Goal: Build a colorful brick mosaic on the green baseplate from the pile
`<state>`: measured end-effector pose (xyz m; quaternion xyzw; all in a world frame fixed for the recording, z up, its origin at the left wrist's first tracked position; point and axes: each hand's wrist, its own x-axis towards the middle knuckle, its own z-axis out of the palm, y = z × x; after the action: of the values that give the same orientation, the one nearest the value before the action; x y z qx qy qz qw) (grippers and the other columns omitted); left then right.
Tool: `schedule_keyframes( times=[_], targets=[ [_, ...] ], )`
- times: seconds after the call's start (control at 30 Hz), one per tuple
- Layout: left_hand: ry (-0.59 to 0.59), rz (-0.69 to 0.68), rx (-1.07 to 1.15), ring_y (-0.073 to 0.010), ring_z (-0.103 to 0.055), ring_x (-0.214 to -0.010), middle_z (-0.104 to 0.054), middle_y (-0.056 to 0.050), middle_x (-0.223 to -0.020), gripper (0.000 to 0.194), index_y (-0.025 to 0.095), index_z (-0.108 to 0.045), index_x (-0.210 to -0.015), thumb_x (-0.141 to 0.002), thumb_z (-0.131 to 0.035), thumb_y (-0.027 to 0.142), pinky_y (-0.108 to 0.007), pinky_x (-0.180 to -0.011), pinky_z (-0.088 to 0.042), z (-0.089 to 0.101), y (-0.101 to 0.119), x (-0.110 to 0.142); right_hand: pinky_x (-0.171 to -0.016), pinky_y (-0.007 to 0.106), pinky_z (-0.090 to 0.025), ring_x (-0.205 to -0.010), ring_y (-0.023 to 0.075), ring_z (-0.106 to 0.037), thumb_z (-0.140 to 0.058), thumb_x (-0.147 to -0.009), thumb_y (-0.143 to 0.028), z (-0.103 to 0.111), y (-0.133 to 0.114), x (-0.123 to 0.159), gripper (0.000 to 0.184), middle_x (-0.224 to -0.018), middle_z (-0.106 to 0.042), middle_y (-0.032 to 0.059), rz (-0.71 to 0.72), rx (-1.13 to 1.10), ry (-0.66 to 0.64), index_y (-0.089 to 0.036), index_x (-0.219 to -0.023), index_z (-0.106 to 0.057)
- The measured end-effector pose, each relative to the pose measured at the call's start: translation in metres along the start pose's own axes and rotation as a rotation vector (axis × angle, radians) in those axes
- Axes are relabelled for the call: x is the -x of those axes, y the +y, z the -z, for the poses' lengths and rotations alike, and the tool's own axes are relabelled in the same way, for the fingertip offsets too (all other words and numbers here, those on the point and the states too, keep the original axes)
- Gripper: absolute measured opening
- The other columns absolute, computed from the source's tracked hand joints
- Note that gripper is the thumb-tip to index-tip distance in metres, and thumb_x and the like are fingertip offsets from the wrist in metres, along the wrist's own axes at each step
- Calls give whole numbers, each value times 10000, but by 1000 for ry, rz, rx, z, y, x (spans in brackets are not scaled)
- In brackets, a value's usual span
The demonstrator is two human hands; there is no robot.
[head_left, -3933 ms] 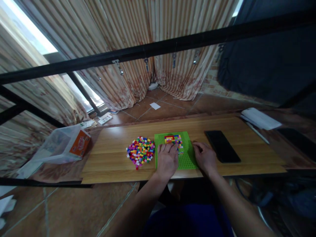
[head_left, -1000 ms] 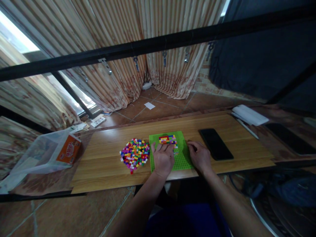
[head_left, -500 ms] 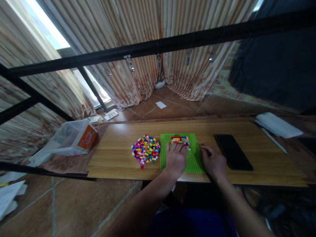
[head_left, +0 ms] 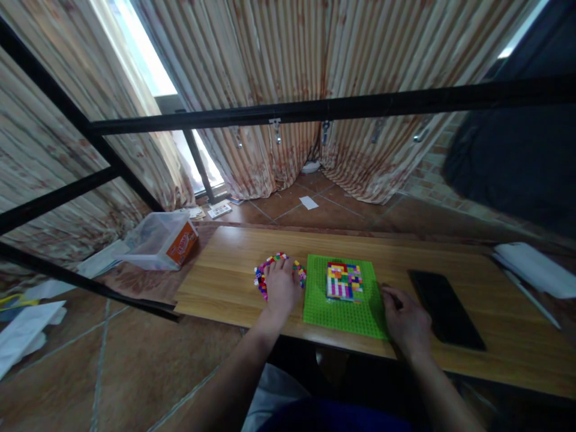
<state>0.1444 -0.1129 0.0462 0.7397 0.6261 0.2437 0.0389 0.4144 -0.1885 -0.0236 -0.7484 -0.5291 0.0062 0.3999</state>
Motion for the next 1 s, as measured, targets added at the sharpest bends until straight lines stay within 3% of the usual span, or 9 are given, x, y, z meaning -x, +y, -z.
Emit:
schedule_keyframes(
  times=[0.13,0.33,0.6,0.7,0.83,1.0],
  targets=[
    [-89,44,-82,-289,-581,-1128,-684,-117,-1179,350,176,-631,-1203,-870,-522,181,-447,-995,-407,2,-15,-11,-746,367,-514,-805,253,-685,-462,-890,-451,0,-2,0,372,-954,-741,108,3,17,14,-187,-922,-723],
    [-165,31,-149,-281,-594,-1103,-708,-101,-1150,361,170,-642,-1193,-879,-468,143,-419,-983,-411,-3,-12,-13,-775,364,-512,-845,253,-688,-453,-886,-453,-1,1,0,388,-981,-742,108,-17,33,14,-181,-933,-726],
    [-71,-9,-62,-270,-618,-1056,-724,-88,-1084,294,192,-678,-1117,-878,-515,140,-428,-973,-423,-4,-16,-13,-770,355,-514,-846,244,-691,-455,-895,-432,-1,0,-1,368,-977,-741,110,-5,27,14,-184,-928,-726],
    [-24,-23,146,-226,-648,-983,-727,-78,-1022,246,196,-702,-1052,-891,-523,144,-366,-915,-473,-1,-5,-4,-761,353,-518,-840,243,-691,-445,-900,-425,-1,-3,-2,374,-956,-741,113,-4,11,25,-181,-910,-729],
    [-72,-90,472,-163,-668,-862,-718,-51,-937,217,205,-725,-983,-904,-532,141,-283,-808,-510,1,24,13,-756,355,-520,-843,244,-690,-437,-903,-405,0,-9,-3,372,-953,-741,119,-12,-7,30,-175,-905,-729],
    [-129,-131,598,-144,-664,-815,-715,-43,-889,191,191,-733,-941,-885,-567,114,-264,-785,-511,-5,52,20,-767,356,-517,-847,242,-686,-439,-902,-362,1,-14,-4,353,-957,-739,130,-27,-24,18,-160,-905,-728]
  ],
)
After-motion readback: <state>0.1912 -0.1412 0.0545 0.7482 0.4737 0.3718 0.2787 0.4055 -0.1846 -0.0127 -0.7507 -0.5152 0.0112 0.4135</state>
